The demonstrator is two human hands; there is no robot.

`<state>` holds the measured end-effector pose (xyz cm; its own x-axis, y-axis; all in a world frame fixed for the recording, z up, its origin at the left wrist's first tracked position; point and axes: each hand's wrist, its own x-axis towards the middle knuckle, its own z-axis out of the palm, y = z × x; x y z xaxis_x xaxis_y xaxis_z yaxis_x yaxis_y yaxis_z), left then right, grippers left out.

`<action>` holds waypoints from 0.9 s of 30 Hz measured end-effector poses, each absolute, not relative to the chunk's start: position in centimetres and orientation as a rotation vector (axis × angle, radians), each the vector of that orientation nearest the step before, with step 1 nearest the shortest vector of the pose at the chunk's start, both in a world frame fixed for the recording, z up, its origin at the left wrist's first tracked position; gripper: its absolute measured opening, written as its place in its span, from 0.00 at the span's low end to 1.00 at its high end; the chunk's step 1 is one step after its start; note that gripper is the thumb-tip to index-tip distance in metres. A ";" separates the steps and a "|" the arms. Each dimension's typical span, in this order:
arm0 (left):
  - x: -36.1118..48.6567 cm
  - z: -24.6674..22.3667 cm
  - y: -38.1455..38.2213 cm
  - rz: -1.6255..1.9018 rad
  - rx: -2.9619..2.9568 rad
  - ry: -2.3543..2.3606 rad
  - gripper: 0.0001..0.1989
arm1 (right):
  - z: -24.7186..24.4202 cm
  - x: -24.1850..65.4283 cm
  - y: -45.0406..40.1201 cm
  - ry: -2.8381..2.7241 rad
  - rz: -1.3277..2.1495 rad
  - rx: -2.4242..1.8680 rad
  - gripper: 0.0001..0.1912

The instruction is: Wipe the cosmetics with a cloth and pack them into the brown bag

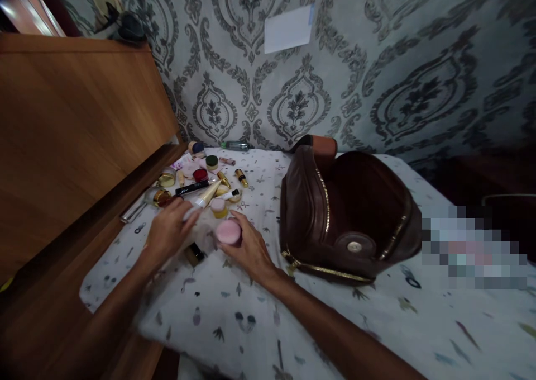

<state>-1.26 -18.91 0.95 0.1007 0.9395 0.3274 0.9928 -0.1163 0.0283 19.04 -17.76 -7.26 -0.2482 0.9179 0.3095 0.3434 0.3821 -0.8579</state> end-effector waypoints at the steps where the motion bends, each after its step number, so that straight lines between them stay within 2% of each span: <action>1: -2.4 1.3 -18.6 -0.362 -2.044 -2.021 0.18 | -7.3 19.1 -17.7 -1.779 0.824 -1.094 0.38; 4: -5.3 1.7 -17.7 -0.186 -1.789 -2.225 0.24 | -7.1 19.0 -17.3 -1.779 0.793 -1.080 0.36; 8: -6.6 0.7 -16.6 -0.023 -1.808 -2.377 0.30 | -6.1 18.4 -16.4 -1.832 0.770 -1.011 0.34; 14: -6.6 -0.5 -15.6 -0.110 -1.812 -2.491 0.27 | -7.2 17.8 -15.5 -1.959 0.703 -0.985 0.30; 16: -7.4 -0.5 -15.4 -0.268 -1.820 -2.560 0.27 | -8.1 17.8 -15.7 -1.949 0.675 -0.981 0.30; 19: -9.2 -0.4 -15.2 -0.918 -1.864 -2.657 0.24 | -8.5 18.1 -16.2 -1.917 0.617 -0.973 0.30; 22: -10.4 -0.2 -15.2 -1.478 -1.914 -2.603 0.22 | -7.5 18.5 -16.9 -1.849 0.539 -0.988 0.22; 25: -9.8 0.4 -15.9 -1.609 -1.968 -2.580 0.23 | -5.4 18.7 -17.9 -1.798 0.562 -0.941 0.11; 27: -8.2 1.0 -16.7 -1.740 -2.024 -2.542 0.24 | -4.2 18.4 -18.7 -1.778 0.691 -0.911 0.10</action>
<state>-8.24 -16.71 1.04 -0.2958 0.9472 0.1235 0.4578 0.0271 0.8886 18.40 -18.67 -4.20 -0.2353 0.8296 0.5064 0.2697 0.5563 -0.7860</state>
